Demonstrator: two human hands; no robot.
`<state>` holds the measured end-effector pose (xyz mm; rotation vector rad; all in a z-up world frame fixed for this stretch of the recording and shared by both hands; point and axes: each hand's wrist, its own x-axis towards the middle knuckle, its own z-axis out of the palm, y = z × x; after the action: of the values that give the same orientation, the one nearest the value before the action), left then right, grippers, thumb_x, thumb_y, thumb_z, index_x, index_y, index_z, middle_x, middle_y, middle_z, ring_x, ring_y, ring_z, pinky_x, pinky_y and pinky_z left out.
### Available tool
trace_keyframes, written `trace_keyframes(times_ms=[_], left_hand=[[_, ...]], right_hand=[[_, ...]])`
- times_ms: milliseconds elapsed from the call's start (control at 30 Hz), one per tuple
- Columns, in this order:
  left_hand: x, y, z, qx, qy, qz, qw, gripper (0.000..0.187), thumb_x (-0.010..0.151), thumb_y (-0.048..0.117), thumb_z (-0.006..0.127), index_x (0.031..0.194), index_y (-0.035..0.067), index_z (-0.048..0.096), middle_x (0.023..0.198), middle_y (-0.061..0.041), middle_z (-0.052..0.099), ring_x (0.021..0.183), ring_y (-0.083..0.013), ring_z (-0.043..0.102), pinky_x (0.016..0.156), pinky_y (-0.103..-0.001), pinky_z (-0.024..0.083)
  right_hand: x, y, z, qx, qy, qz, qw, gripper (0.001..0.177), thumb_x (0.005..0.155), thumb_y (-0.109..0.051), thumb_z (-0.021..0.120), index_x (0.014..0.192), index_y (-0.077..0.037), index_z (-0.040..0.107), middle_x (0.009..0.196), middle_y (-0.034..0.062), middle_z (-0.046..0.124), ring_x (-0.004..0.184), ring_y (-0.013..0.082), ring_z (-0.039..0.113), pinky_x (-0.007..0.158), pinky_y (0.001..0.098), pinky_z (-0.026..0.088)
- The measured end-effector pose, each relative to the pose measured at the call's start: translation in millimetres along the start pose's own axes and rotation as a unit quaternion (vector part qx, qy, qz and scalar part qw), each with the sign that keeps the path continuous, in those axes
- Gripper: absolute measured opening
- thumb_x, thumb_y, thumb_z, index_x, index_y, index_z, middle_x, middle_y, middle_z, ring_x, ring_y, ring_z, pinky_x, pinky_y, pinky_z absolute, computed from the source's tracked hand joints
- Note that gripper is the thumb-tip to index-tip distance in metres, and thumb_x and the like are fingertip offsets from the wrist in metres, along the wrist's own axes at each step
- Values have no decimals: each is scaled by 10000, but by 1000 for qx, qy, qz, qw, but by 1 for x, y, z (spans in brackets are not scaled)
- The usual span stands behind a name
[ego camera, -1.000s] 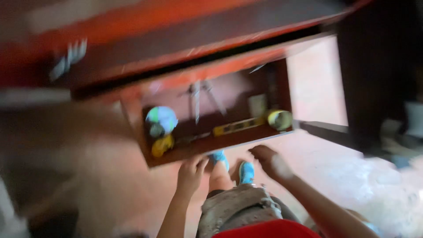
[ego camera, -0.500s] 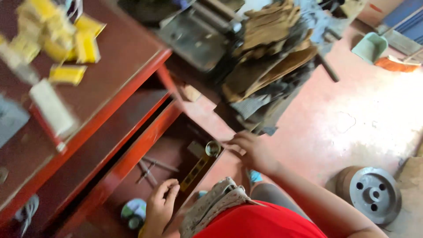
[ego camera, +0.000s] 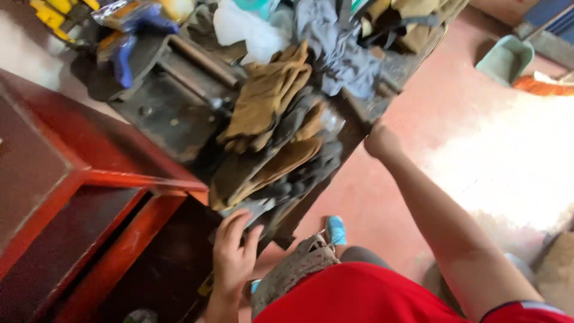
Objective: The person sorts hand tools in an open wooden drawer, moving wrenches and pliers aside and placing small items into plastic containers and a cardboard tube. They arrange a tape measure, spirit level, hammer, and sanding block into the drawer compartments and reposition items on the desk above.
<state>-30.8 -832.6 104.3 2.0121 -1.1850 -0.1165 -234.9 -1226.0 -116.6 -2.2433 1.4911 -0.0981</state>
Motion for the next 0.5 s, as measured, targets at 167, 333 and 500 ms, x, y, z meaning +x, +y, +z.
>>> trace_keyframes(times_ms=[167, 333, 500], left_hand=[[51, 52, 41, -19, -32, 51, 998, 274, 863, 87, 746, 1113, 3, 674, 1213, -100, 695, 1056, -280, 671, 928, -362, 539], [56, 61, 64, -19, -47, 58, 997, 256, 869, 91, 759, 1107, 37, 681, 1179, -72, 711, 1045, -263, 690, 900, -356, 565], [51, 79, 74, -37, -49, 82, 995, 217, 874, 95, 749, 1074, 30, 698, 1128, -67, 718, 960, -242, 692, 831, -323, 578]], right_hand=[[8, -16, -85, -14, -108, -27, 994, 376, 923, -315, 710, 1113, 5, 658, 1006, 226, 724, 896, 448, 680, 779, 511, 540], [-6, -43, -172, 316, -257, 114, 906, 143, 972, -159, 664, 969, -27, 609, 702, 89, 535, 531, 187, 456, 434, 318, 337], [-24, -17, -159, 560, -317, 109, 758, 81, 958, -40, 600, 943, -41, 520, 676, 29, 473, 503, 116, 395, 423, 251, 312]])
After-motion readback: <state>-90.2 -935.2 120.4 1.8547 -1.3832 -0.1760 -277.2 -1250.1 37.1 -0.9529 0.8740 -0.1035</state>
